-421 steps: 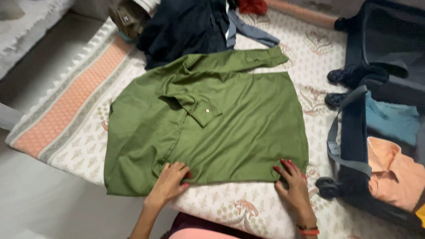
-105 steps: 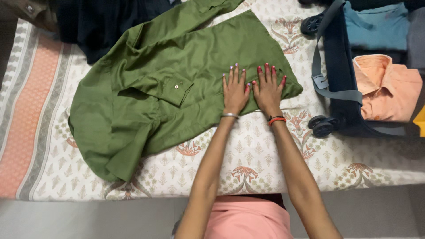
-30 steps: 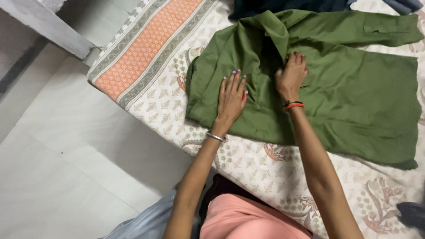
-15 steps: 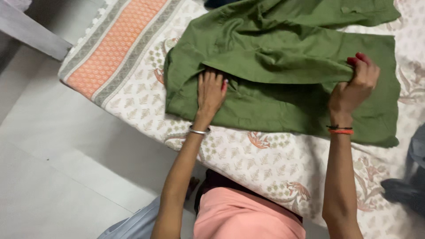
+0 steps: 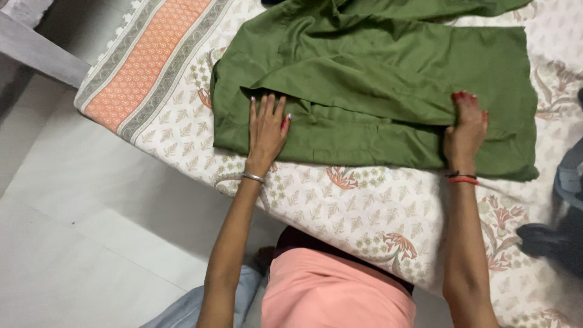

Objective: The person buttons a green shirt, folds it, and then places it into a suitcase on a bed with other clothes.

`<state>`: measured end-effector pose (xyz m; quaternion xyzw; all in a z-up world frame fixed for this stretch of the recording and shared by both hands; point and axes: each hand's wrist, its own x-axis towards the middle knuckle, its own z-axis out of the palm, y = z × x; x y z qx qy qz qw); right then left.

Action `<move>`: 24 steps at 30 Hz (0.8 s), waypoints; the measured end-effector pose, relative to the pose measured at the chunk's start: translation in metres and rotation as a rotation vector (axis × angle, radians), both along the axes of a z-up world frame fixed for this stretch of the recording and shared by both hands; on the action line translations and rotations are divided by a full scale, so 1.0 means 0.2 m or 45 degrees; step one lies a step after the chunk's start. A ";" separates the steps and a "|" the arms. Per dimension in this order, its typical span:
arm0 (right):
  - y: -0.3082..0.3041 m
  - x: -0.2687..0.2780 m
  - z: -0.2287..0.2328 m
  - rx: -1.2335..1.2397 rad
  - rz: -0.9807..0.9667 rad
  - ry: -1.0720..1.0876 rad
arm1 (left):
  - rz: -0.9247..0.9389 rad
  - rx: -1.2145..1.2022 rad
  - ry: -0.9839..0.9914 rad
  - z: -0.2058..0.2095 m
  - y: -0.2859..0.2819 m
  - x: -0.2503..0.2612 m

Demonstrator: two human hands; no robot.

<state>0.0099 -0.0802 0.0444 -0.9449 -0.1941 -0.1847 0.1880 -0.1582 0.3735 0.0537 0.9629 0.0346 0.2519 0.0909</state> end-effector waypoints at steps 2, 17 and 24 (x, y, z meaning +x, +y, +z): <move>-0.06 0.02 0.02 0.110 0.028 -0.025 | -0.005 0.005 0.035 0.02 -0.01 -0.03; -0.24 0.05 0.14 0.226 0.097 -0.150 | 0.122 -0.015 0.076 0.08 -0.07 -0.11; -0.22 0.01 0.14 0.083 -0.146 0.044 | 0.125 -0.077 0.126 0.17 -0.37 0.05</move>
